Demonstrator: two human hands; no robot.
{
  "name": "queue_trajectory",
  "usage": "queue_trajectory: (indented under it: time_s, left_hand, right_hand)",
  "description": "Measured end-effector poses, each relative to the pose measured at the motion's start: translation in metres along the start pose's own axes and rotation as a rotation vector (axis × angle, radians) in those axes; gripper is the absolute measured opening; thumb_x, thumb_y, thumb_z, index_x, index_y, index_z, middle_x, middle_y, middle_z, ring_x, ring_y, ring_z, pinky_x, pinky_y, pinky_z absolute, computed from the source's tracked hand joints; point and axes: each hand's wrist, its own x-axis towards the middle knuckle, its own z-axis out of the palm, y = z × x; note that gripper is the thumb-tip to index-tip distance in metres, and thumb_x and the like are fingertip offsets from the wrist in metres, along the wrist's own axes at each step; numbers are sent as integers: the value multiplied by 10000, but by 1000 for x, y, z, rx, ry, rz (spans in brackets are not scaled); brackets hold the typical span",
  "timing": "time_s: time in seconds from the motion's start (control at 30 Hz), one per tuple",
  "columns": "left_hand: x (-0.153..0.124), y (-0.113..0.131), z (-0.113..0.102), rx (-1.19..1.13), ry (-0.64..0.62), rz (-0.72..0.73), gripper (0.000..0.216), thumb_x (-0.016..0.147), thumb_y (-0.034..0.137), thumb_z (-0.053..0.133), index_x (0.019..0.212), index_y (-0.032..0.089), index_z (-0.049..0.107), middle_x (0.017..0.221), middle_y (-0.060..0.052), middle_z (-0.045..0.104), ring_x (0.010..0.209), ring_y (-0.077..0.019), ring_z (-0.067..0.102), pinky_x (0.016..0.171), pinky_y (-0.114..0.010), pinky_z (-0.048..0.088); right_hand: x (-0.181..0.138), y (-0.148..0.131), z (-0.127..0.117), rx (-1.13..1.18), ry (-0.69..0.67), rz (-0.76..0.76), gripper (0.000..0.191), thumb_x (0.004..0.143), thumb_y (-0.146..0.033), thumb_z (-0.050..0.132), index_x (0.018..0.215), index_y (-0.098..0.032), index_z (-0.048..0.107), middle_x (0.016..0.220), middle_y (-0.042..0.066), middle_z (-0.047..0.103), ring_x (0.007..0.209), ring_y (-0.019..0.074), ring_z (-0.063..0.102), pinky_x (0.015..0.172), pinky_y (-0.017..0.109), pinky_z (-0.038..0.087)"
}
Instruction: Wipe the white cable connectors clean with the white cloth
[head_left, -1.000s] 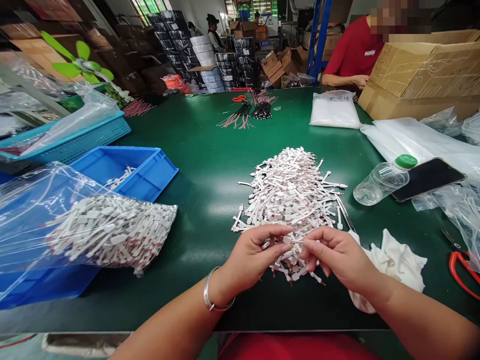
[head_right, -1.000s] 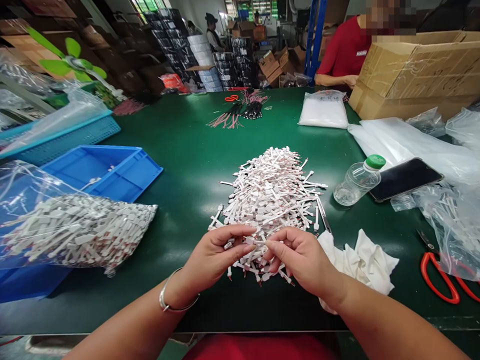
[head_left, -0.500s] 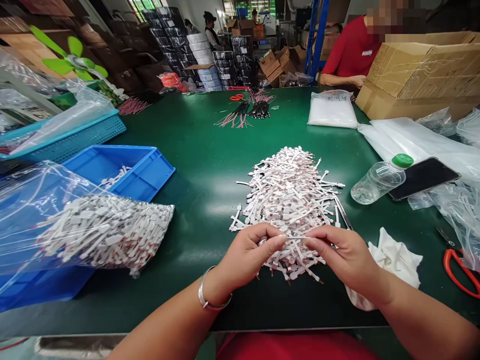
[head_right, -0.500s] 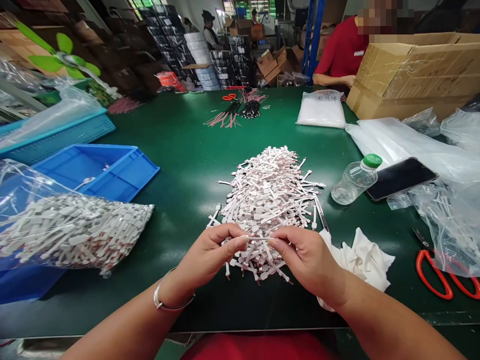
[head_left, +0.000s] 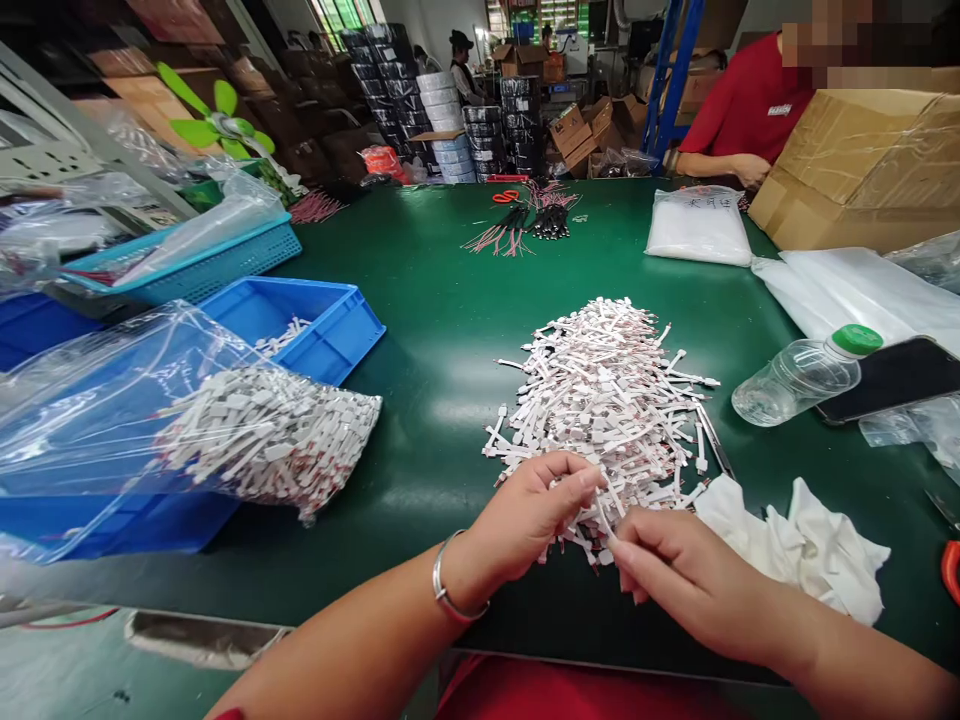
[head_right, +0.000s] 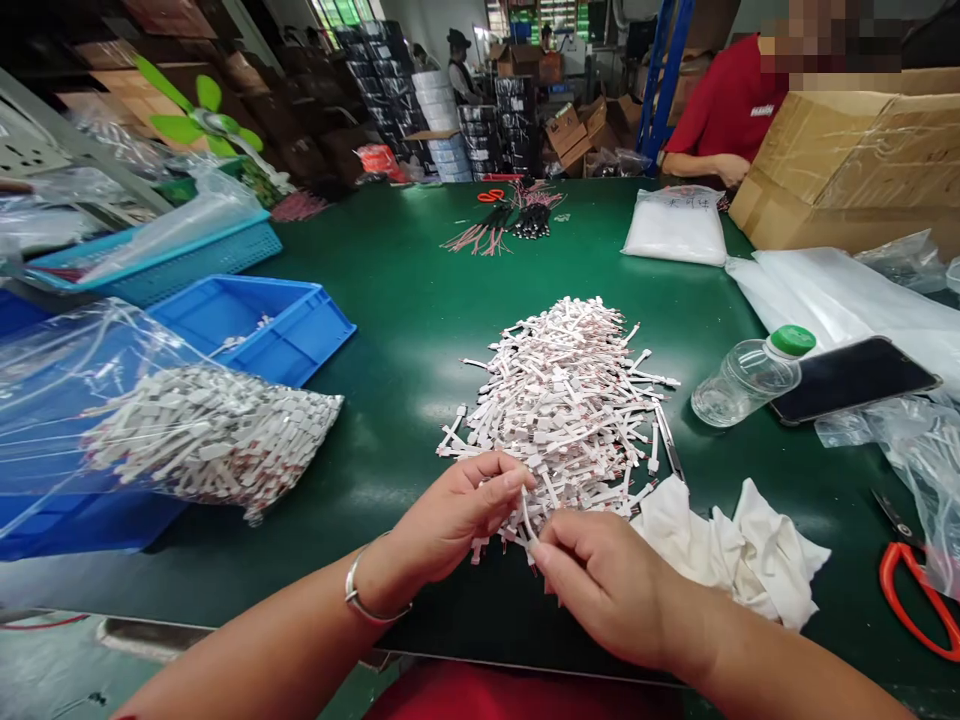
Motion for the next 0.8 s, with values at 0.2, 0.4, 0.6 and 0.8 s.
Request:
queue_trajectory:
  time_s: [0.2,0.4,0.6,0.8]
  left_hand:
    - [-9,9,7,-177,-153,-135,391,703,477,726,882,142,632,441,96,343,380,-38,232,356,-173,144]
    - [-11,6,8,-323,-177,-140,397,698,526,705,745,145,605,461,88,329,397,-36,206,375,-177,128]
    - [-6,13,-9,163,117,189,472,770,612,584,692,148,626,490,40,411,447,-72,332,415,-197,260]
    - [27,44,-82,57,478,236,490,804,556,563,552,169,398,588,10,470,494,-72,427,438,-180,340]
  right_hand:
    - [-3,-4,2,81,-96,-22,382,968,-374,352,709,-169,542,647,15,582,612,109,564,617,216,440]
    - [-1,-3,1,129,-53,20,414,972,-424,332,724,-167,542,670,26,586,627,119,564,608,228,446]
    - [0,1,3,203,9,43,421,981,-424,333,782,-161,595,693,30,619,654,116,597,676,243,467]
    - [-2,6,3,241,50,-10,317,954,-422,423,1062,-185,604,879,55,673,759,141,637,711,264,498]
